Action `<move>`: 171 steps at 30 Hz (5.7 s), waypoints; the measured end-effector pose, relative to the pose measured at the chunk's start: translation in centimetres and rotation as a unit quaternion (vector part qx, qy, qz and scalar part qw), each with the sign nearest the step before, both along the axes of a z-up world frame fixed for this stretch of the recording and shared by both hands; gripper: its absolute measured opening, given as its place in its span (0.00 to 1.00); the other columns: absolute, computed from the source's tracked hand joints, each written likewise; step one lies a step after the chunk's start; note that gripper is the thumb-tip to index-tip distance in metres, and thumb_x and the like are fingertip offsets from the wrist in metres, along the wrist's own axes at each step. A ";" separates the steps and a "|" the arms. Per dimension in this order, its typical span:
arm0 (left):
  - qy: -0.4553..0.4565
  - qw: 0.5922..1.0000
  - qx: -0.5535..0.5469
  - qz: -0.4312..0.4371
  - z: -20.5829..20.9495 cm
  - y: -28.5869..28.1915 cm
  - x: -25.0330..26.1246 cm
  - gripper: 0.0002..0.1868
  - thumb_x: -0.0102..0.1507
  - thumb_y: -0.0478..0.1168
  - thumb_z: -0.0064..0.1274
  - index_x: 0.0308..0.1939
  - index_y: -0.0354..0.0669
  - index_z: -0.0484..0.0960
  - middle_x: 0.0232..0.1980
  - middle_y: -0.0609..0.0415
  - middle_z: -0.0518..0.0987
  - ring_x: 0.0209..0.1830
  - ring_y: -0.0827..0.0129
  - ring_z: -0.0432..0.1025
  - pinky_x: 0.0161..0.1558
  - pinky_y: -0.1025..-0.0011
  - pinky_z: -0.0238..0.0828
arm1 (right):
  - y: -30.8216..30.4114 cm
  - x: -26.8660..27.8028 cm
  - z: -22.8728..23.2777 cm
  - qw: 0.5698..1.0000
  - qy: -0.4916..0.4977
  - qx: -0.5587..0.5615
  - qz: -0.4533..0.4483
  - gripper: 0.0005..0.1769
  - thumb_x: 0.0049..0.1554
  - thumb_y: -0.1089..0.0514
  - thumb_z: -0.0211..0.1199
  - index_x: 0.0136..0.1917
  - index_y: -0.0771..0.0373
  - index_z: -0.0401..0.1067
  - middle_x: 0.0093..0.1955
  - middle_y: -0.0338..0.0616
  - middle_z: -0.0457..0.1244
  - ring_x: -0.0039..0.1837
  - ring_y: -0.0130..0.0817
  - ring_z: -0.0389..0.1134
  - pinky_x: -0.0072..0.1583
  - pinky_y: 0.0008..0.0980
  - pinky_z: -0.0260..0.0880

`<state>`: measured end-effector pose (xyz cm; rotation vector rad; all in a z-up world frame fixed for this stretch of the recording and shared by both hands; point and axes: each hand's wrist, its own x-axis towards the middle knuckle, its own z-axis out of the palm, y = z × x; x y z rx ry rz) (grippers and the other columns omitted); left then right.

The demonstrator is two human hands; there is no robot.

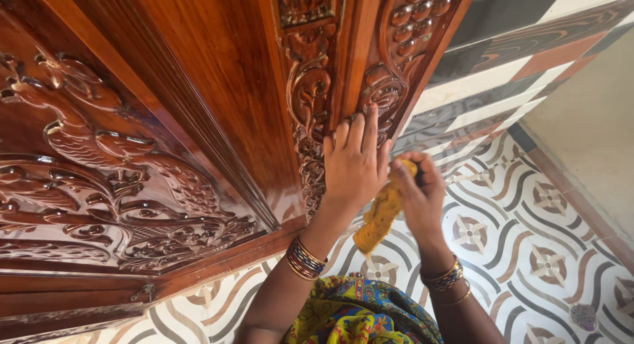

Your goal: The person wipes a carved wooden door with a yellow cloth, moving methodically across the surface and into the carved details. The hands remain in view throughout, and the cloth is used to rub and polish the wood.

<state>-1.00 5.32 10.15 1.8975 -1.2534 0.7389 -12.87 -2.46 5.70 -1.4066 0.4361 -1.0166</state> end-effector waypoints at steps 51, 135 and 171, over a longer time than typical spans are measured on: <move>0.529 0.710 -0.360 -0.294 0.1 -4.4 -4.9 0.29 0.69 0.36 0.51 0.74 0.34 0.64 0.54 0.57 0.73 0.52 0.77 0.70 0.55 0.77 0.69 | -10.9 0.4 1.8 0.980 -0.056 0.025 0.190 0.04 0.66 0.64 0.61 0.53 0.66 0.69 0.47 0.38 0.67 0.46 0.21 0.67 0.51 0.21 0.68; -0.157 0.966 -0.185 -0.087 -13.0 -6.1 9.0 0.23 0.71 0.28 0.46 0.71 0.23 0.67 0.82 0.36 0.52 0.81 0.36 0.52 0.77 0.46 0.60 | -4.9 7.5 -2.3 0.786 0.073 -0.550 -0.273 0.20 0.55 0.74 0.67 0.62 0.80 0.74 0.58 0.56 0.60 0.55 0.47 0.64 0.56 0.36 0.69; -0.076 0.963 -0.159 -0.202 -7.9 -2.6 9.9 0.21 0.71 0.32 0.45 0.69 0.34 0.73 0.76 0.43 0.65 0.77 0.48 0.62 0.78 0.54 0.58 | 1.7 8.5 -7.1 0.863 0.068 -0.470 -0.173 0.20 0.54 0.74 0.65 0.61 0.73 0.72 0.48 0.53 0.60 0.49 0.42 0.62 0.48 0.36 0.65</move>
